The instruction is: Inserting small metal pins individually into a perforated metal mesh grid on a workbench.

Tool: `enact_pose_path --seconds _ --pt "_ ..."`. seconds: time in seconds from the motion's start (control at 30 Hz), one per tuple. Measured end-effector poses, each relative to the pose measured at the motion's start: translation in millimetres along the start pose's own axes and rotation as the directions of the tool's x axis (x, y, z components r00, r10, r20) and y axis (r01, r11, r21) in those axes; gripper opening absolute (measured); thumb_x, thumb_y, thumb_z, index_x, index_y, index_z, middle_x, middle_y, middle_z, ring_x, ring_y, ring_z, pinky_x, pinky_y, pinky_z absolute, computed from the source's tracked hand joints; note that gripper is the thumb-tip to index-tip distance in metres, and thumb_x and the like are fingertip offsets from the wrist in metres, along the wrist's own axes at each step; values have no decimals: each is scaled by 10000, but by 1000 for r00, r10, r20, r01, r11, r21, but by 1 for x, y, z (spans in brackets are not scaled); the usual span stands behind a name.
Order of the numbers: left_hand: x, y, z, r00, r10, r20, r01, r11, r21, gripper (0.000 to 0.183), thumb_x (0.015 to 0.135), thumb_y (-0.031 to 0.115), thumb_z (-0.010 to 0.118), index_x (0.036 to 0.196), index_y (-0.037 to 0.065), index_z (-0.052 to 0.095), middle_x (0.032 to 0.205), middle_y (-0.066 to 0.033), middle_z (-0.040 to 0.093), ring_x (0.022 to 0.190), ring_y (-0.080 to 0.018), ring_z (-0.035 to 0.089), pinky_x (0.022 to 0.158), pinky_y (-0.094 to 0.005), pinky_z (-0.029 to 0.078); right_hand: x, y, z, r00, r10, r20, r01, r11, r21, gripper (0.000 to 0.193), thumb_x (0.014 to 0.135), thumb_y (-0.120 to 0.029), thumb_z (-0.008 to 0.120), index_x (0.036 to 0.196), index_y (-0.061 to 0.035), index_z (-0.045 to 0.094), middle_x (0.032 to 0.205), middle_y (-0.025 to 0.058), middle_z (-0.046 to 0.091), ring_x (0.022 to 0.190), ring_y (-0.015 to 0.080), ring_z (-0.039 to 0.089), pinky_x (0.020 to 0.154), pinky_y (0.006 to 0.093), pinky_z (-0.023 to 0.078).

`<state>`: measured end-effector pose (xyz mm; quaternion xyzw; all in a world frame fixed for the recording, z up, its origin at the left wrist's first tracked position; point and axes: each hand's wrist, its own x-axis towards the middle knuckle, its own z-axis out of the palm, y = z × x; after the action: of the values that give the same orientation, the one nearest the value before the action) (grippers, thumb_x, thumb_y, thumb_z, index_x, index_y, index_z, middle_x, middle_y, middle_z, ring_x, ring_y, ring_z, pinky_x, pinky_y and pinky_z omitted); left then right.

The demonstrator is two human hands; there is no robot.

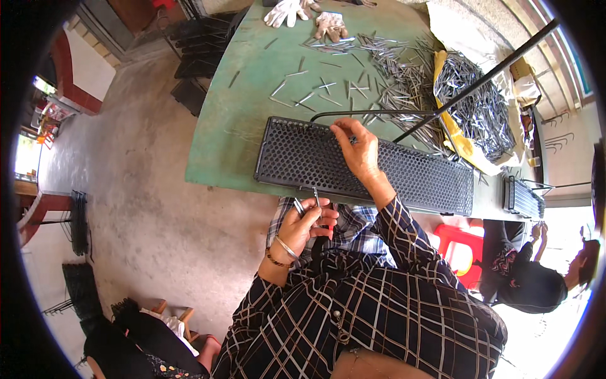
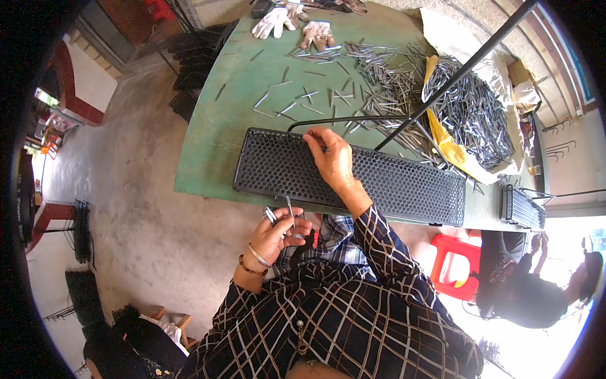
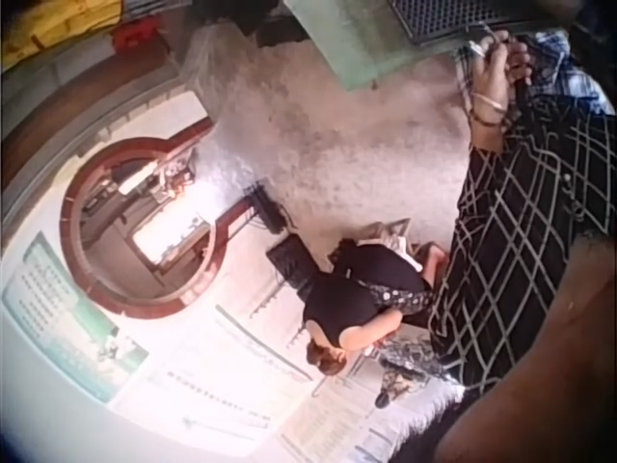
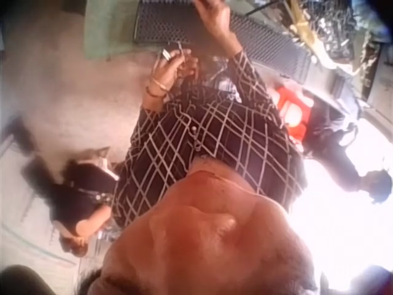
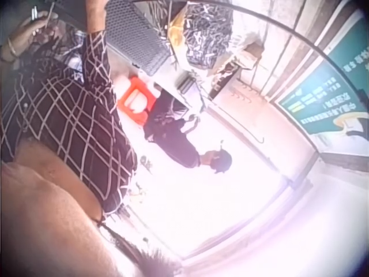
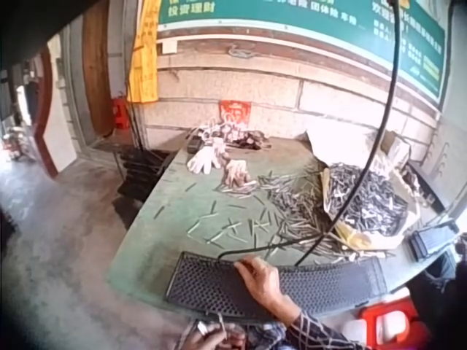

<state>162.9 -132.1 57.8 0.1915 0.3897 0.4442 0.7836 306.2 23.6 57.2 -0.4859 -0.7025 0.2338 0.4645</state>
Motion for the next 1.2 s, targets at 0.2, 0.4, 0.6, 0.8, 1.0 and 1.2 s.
enact_pose_path --seconds 0.2,0.4,0.6,0.8,1.0,1.2 --pt "1 -1 -4 1000 -13 4 13 1000 28 265 931 168 447 1149 22 483 991 -138 622 858 -169 627 693 -285 541 -3 8 5 995 -88 41 90 994 -59 199 805 -100 651 983 -29 599 849 94 662 755 185 652 681 280 506" --pt "0 2 -1 1000 -5 0 5 1000 29 274 937 156 448 1155 -8 474 980 -145 610 815 -170 616 661 -296 551 -3 8 5 995 -97 40 99 992 -77 252 790 -84 654 1036 -63 603 872 86 659 796 205 647 706 295 509" --pt "0 2 0 1000 -14 3 14 999 30 273 933 152 456 1148 -15 481 980 -144 611 821 -170 616 665 -289 550 -2 2 0 993 -115 17 117 982 -151 255 769 -80 663 1020 -67 613 853 72 662 784 224 617 730 328 479" --pt "1 0 1 1000 -10 11 10 999 33 277 930 150 462 1148 -21 482 982 -146 613 833 -169 616 668 -283 549 -3 6 4 983 -183 30 185 974 -133 212 772 -109 657 978 -70 626 843 63 654 758 234 590 720 335 428" --pt "1 -2 0 1000 -12 8 11 999 39 279 933 156 458 1145 -25 482 987 -147 611 841 -175 618 675 -288 548 -2 12 1 973 -228 31 230 957 -176 139 772 -103 648 907 -68 644 851 58 647 778 242 578 720 337 416" --pt "7 -5 6 1000 -8 -7 8 1000 -12 267 934 176 444 1140 16 500 990 -152 621 871 -193 628 712 -307 541 -6 9 1 958 -285 24 283 931 -231 140 757 -87 651 895 -62 649 846 68 638 801 258 559 732 349 415"
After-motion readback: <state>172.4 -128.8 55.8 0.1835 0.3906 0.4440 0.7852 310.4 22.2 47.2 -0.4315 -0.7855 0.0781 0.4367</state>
